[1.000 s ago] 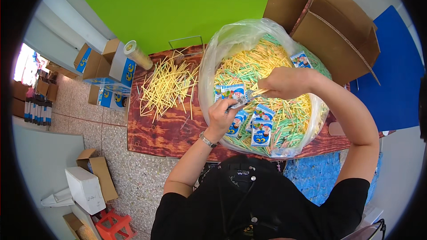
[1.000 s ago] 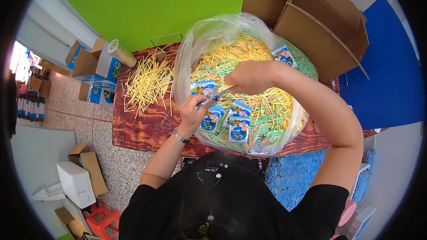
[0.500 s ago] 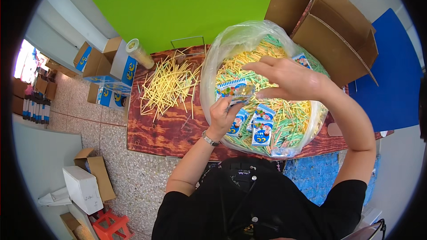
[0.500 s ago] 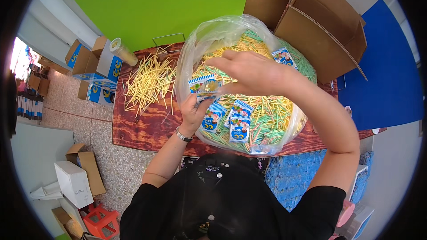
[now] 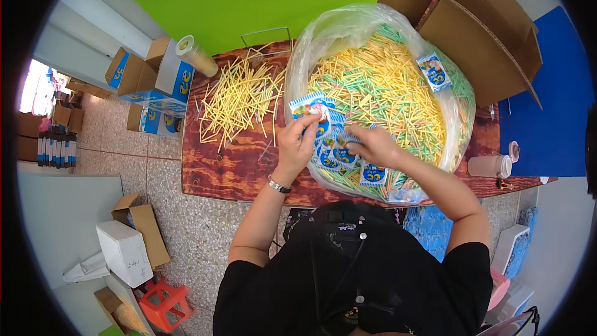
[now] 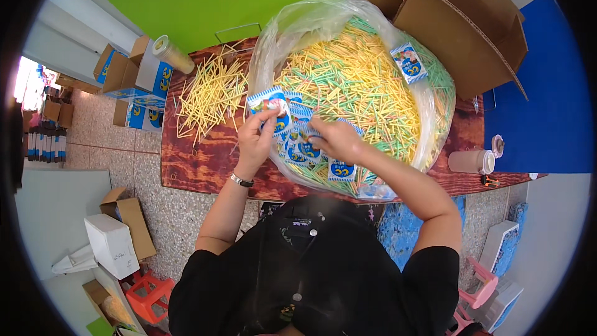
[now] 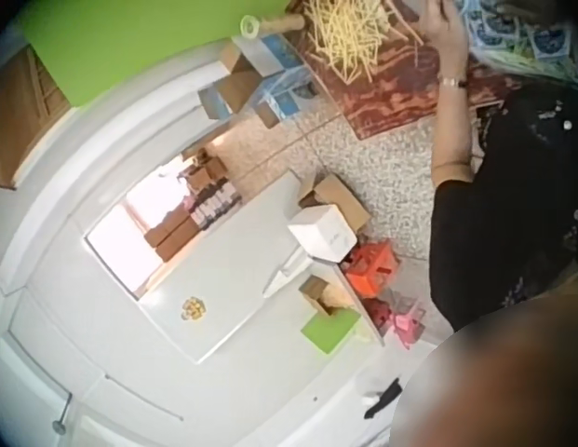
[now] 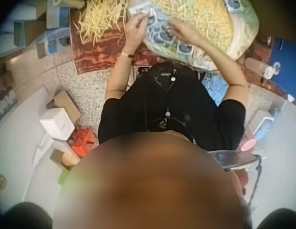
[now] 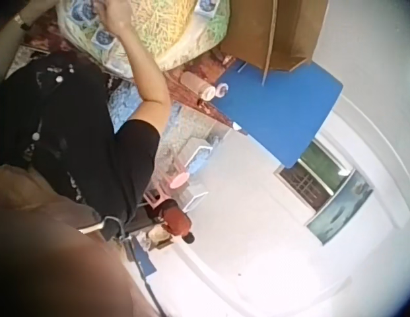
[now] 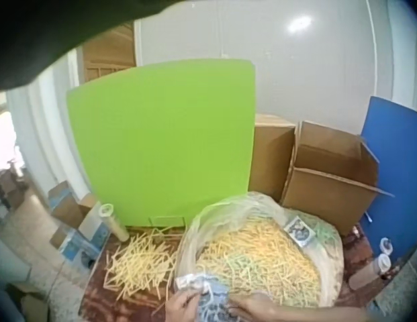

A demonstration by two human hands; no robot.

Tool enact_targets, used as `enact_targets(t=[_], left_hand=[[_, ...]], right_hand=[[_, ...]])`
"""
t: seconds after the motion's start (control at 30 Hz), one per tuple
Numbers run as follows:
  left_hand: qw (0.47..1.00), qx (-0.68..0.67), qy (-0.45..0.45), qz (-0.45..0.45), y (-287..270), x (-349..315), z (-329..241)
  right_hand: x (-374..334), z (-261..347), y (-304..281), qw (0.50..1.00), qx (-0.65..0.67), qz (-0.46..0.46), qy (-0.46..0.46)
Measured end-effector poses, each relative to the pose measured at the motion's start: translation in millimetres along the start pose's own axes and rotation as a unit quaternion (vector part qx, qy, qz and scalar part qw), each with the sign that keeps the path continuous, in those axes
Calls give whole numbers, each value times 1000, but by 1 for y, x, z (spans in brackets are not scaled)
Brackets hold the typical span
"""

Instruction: Placing blue packets into a container filled with yellow decorative paper filler.

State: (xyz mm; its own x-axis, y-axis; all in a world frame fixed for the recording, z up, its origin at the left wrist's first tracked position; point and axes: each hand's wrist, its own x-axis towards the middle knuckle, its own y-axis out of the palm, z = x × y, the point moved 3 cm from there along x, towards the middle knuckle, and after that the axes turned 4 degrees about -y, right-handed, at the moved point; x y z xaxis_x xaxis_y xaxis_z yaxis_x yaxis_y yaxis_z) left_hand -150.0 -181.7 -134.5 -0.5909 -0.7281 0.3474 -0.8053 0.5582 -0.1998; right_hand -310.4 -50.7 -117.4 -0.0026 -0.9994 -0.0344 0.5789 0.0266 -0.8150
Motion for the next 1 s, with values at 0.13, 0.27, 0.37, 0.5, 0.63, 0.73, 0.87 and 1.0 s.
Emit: enact_targets(t=[0.13, 0.27, 0.37, 0.5, 0.63, 0.73, 0.87, 1.0], left_hand=[[996, -78, -39, 34, 9, -9, 9], [968, -224, -70, 85, 32, -9, -15], [955, -254, -111, 106, 41, -10, -14], [942, -165, -244, 160, 47, -13, 12], [963, -103, -213, 126, 43, -7, 22], [965, -101, -217, 104, 41, -6, 37], [967, -104, -207, 105, 49, -1, 30], [967, -102, -214, 93, 47, -3, 34]], right_hand=[[5, -8, -5, 995, 29, -66, 66], [10, -3, -46, 969, 176, -172, 17], [15, 9, -51, 988, 108, -108, 16], [13, 6, -52, 984, 43, -153, -79], [26, -5, -58, 985, 140, -57, -87], [64, -72, -76, 979, 159, -123, -39], [121, -192, -81, 967, -207, -113, 94], [156, -216, -55, 937, -286, -28, 197]])
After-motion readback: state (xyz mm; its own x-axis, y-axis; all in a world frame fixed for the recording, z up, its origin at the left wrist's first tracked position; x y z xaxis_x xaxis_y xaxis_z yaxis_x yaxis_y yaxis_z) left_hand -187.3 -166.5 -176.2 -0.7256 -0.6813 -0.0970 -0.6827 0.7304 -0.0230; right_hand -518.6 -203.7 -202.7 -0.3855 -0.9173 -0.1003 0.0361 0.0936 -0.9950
